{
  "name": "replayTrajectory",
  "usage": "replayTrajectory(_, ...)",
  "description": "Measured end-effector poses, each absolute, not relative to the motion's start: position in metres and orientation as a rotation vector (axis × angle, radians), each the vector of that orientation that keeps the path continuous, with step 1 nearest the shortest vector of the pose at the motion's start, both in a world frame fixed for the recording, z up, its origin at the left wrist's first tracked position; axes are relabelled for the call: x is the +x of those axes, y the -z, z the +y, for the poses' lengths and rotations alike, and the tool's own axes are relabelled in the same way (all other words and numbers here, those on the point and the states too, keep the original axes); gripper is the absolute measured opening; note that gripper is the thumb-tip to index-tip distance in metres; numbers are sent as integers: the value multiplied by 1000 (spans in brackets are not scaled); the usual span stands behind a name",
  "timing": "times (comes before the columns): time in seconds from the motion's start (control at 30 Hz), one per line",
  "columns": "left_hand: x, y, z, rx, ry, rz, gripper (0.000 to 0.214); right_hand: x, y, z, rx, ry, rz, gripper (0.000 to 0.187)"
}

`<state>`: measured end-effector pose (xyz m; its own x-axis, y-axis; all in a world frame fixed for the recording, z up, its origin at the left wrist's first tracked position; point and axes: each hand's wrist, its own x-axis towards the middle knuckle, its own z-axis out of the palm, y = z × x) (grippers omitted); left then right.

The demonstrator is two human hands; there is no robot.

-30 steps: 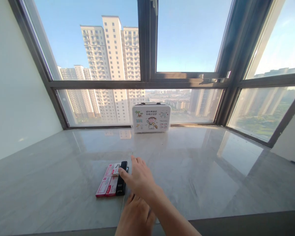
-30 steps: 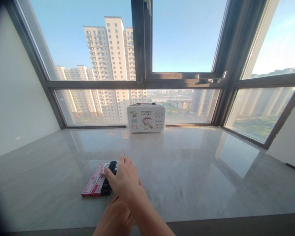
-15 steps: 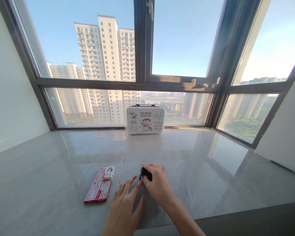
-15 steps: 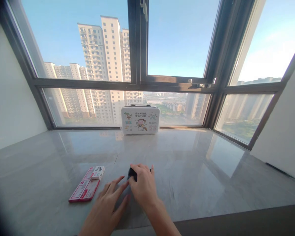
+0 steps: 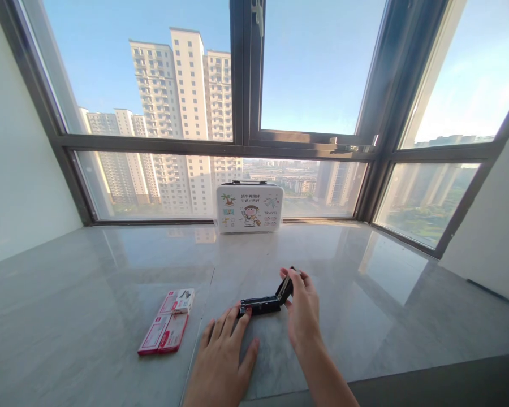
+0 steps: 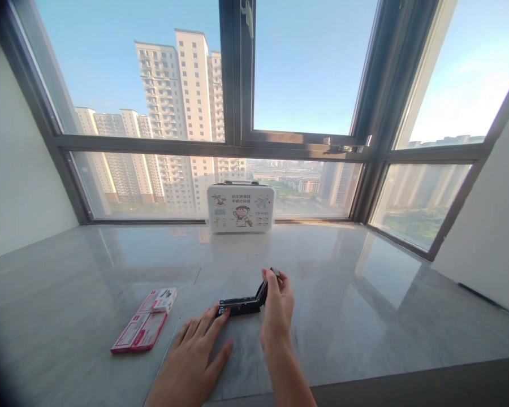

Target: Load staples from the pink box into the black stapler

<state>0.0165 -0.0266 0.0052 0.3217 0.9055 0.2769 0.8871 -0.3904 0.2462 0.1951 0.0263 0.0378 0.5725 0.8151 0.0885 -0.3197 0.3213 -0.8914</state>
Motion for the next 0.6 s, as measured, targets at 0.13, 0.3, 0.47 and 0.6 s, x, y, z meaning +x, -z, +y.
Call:
replayTrajectory(0.13, 18, -1, -25, 2543, -654, 1681, 50, 225, -18, 19, -847, -1060, -280, 30)
replayTrajectory(0.3, 1, 3, -23, 2586, -915, 1668, 47, 244, -8, -16, -747, -1204, -319, 33)
replayTrajectory(0.47, -49, 21, -33, 2358, -1217, 2263, 51, 255, -6, -51, -1022, -1246, -564, 46)
replayTrajectory(0.6, -63, 33, -52, 2445, -1091, 2183, 49, 245, -12, -57, -1364, -1296, -1197, 45)
